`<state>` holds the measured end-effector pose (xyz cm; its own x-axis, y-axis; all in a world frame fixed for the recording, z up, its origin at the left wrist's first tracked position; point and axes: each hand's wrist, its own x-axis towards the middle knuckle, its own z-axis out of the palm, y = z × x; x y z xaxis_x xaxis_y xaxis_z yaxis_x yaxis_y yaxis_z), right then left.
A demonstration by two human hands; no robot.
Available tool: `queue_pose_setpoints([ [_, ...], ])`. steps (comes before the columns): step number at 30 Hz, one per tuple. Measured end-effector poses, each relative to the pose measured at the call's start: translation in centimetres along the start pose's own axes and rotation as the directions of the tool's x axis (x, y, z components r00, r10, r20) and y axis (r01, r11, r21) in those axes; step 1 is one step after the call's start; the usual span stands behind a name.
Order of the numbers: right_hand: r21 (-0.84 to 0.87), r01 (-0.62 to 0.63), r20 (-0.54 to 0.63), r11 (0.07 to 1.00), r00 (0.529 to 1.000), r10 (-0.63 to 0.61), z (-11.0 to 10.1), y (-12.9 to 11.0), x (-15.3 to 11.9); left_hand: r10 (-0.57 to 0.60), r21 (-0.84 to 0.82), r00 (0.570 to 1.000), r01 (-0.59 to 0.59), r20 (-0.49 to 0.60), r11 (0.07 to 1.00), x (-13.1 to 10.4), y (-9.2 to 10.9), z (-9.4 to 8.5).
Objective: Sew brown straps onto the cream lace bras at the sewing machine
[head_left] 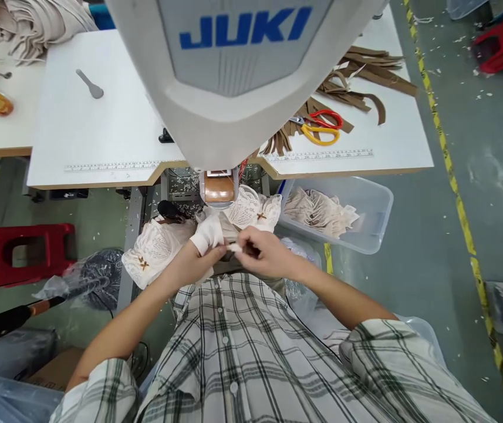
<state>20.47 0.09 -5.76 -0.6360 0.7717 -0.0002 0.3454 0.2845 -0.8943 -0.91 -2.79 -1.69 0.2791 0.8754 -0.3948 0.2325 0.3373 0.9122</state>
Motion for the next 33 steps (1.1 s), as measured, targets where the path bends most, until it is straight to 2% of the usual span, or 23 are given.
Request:
queue_pose_setpoints([
  [1,0.020,-0.040,-0.117,0.999,0.992,0.042,0.1,0.2,-0.2,-0.011,-0.053,0.999,0.009,-0.045,0.999,0.0,-0.1,-0.1],
  [3,0.056,-0.118,-0.358,0.991,0.925,0.130,0.2,0.3,-0.4,-0.034,-0.195,0.989,0.006,-0.144,0.981,0.1,-0.4,-0.3],
  [5,0.080,-0.159,-0.471,0.984,0.864,0.178,0.2,0.1,-0.4,-0.072,-0.334,0.974,-0.004,-0.214,0.942,0.3,-0.7,-0.1],
  [6,0.079,-0.159,-0.473,0.984,0.863,0.178,0.3,-0.2,-0.3,-0.095,-0.396,0.969,-0.003,-0.229,0.918,0.5,-0.9,0.2],
  [10,-0.027,-0.035,-0.388,0.999,0.922,0.022,1.2,-1.7,0.2,-0.169,-0.567,0.939,-0.032,-0.299,0.823,1.1,-1.2,1.5],
  [13,-0.126,0.048,-0.412,0.991,0.906,-0.097,2.1,-2.4,0.8,-0.153,-0.612,0.927,-0.097,-0.343,0.785,1.3,-1.0,2.5],
  [16,-0.128,0.040,-0.446,0.991,0.890,-0.093,2.6,-2.4,1.3,-0.129,-0.620,0.929,-0.124,-0.346,0.775,1.3,-0.8,3.2],
  [20,-0.084,-0.017,-0.440,0.996,0.898,-0.021,2.3,-2.0,1.7,-0.107,-0.492,0.904,-0.124,-0.415,0.862,1.0,-0.9,3.6],
  [24,-0.018,-0.037,-0.307,0.999,0.951,0.030,0.9,-1.7,1.6,-0.039,-0.267,0.907,-0.082,-0.419,0.960,0.4,-0.9,3.3],
  [28,0.033,-0.021,-0.156,0.999,0.987,0.026,-0.7,-1.8,1.6,0.009,-0.178,0.912,-0.090,-0.411,0.980,0.1,-0.7,3.0],
  [33,-0.013,0.013,-0.062,1.000,0.998,-0.014,-1.0,-1.5,1.7,0.032,-0.135,0.922,-0.091,-0.385,0.987,0.7,-1.1,2.7],
])
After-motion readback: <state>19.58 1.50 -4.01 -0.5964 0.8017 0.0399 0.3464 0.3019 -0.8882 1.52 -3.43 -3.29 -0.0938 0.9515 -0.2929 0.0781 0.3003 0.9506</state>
